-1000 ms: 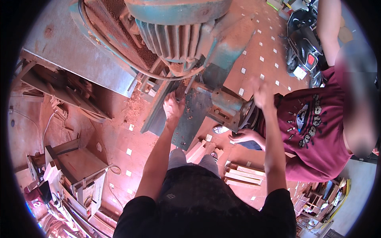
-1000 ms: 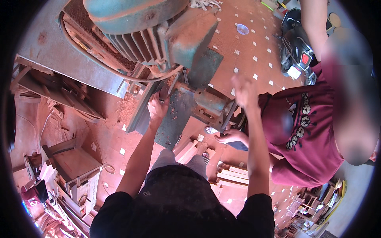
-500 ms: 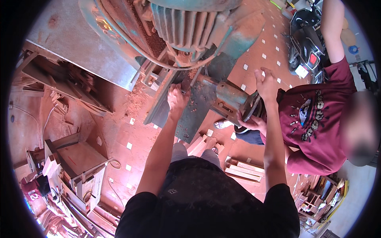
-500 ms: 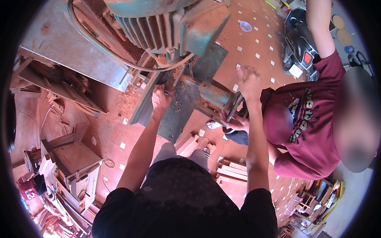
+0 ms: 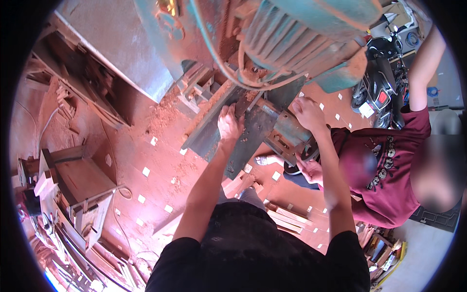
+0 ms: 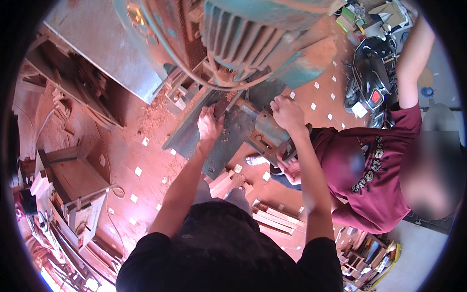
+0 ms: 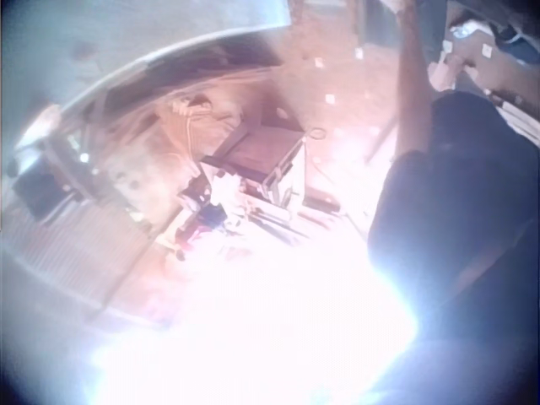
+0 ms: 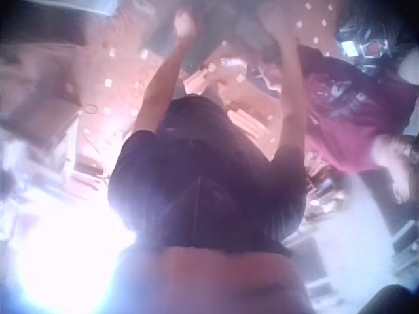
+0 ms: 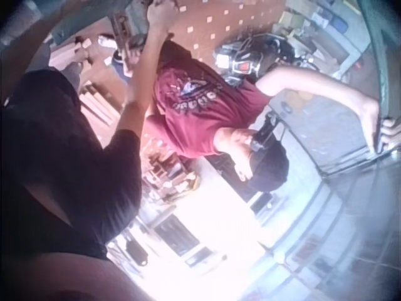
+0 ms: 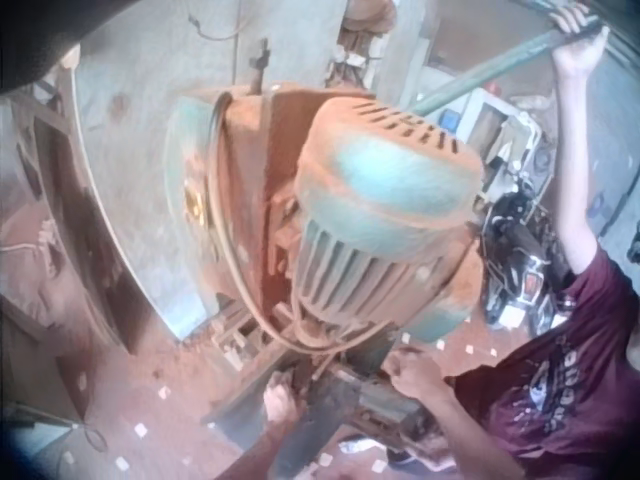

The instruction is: The person uses a bandsaw to cut a long wooden plank into smaller pieces. They then move to a jointer to smooth the edges of the cut pieces. Finally, they return to the bandsaw to cut additional notches into the plank.

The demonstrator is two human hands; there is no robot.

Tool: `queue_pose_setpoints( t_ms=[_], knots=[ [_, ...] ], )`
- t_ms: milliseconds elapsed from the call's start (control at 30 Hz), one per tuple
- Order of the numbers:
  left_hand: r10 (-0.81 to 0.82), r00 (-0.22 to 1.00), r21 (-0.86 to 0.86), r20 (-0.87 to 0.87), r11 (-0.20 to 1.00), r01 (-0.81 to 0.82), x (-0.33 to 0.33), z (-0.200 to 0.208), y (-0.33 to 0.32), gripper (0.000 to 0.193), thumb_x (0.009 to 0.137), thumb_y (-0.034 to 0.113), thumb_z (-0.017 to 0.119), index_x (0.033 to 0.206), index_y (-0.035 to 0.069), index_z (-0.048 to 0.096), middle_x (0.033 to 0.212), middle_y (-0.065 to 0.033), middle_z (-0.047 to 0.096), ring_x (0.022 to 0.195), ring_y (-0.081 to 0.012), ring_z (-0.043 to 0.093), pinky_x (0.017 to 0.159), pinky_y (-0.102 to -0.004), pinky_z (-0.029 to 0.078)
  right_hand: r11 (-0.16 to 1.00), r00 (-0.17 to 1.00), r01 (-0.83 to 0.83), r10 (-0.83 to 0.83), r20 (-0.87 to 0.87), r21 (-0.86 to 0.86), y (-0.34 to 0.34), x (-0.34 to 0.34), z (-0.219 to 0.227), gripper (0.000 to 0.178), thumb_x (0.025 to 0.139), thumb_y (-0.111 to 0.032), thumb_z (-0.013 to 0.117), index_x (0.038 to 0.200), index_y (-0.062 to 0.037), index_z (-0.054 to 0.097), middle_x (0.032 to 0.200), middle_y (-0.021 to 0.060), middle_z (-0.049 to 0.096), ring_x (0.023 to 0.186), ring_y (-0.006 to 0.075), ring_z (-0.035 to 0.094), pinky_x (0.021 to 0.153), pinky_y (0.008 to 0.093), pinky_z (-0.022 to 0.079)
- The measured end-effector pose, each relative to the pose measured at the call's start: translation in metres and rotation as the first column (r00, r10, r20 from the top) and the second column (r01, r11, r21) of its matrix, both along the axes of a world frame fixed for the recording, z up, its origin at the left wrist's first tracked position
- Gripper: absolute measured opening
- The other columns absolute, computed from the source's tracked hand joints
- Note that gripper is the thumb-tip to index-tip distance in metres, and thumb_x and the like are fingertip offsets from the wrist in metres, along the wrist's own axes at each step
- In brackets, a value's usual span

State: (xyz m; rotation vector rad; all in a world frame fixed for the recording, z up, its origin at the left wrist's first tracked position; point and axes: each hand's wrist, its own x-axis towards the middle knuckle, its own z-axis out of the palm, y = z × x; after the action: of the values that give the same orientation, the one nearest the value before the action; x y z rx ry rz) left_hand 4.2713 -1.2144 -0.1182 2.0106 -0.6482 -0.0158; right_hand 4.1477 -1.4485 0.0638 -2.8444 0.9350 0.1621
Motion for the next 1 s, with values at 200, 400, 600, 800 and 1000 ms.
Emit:
queue_pose_setpoints(
  t_ms=[200, 400, 600, 800, 1000],
  knots=[
    [-0.069, 0.998, 0.264, -0.007, 0.962, 0.068, 0.005, 0.012, 0.001, 0.07, 0.077, 0.025, 0.089, 0.138, 0.004, 0.062, 0.113, -0.0161, 0.067, 0.11, -0.0381, 0.067, 0.097, -0.049, 0.054, 0.983, 0.971, 0.144, -0.119, -0.205, 0.112, -0.052, 0.071, -0.1, 0.05, 0.093, -0.048, 0.074, 0.112, -0.002, 0.075, 0.12, 0.0229, 0.074, 0.112, 0.0395, 0.072, 0.095, 0.0468, 0.058],
    [-0.066, 0.994, 0.209, -0.081, 0.974, 0.082, 0.006, 0.048, 0.014, 0.07, 0.077, 0.022, 0.09, 0.141, 0.01, 0.065, 0.118, -0.0165, 0.07, 0.106, -0.0381, 0.07, 0.092, -0.0464, 0.058, 0.992, 0.999, -0.032, 0.031, 0.01, 0.12, -0.055, 0.089, -0.177, 0.074, 0.074, -0.052, 0.092, 0.122, 0.0002, 0.073, 0.129, 0.026, 0.071, 0.121, 0.0389, 0.069, 0.103, 0.0447, 0.058],
    [-0.144, 0.983, 0.126, 0.116, 0.984, 0.129, 0.011, 0.019, 0.013, 0.051, 0.08, 0.016, 0.085, 0.129, 0.01, 0.074, 0.119, -0.0191, 0.071, 0.104, -0.0406, 0.07, 0.092, -0.048, 0.058, 0.961, 0.967, 0.216, -0.187, -0.174, 0.17, -0.035, 0.103, -0.146, 0.051, 0.089, -0.03, 0.069, 0.129, 0.0021, 0.067, 0.121, 0.0287, 0.072, 0.12, 0.0418, 0.069, 0.102, 0.0479, 0.058],
    [-0.166, 0.966, 0.139, 0.197, 0.98, 0.14, 0.013, 0.018, 0.005, 0.041, 0.081, 0.011, 0.08, 0.122, 0.008, 0.077, 0.114, -0.018, 0.07, 0.1, -0.0413, 0.068, 0.088, -0.0498, 0.057, 0.992, 0.99, -0.074, 0.06, 0.128, 0.106, -0.038, 0.091, -0.106, 0.027, 0.098, -0.015, 0.055, 0.103, 0.004, 0.073, 0.103, 0.0307, 0.073, 0.103, 0.0463, 0.072, 0.09, 0.054, 0.059],
    [-0.193, 0.972, 0.18, 0.133, 0.969, 0.167, 0.01, 0.02, -0.002, 0.038, 0.08, 0.01, 0.081, 0.117, 0.008, 0.078, 0.105, -0.0155, 0.068, 0.094, -0.0416, 0.068, 0.083, -0.0509, 0.057, 0.994, 0.996, -0.061, 0.055, 0.065, 0.093, -0.017, 0.074, -0.08, 0.021, 0.094, -0.008, 0.056, 0.1, 0.0028, 0.073, 0.099, 0.0284, 0.074, 0.099, 0.0466, 0.072, 0.088, 0.055, 0.059]
  ],
)
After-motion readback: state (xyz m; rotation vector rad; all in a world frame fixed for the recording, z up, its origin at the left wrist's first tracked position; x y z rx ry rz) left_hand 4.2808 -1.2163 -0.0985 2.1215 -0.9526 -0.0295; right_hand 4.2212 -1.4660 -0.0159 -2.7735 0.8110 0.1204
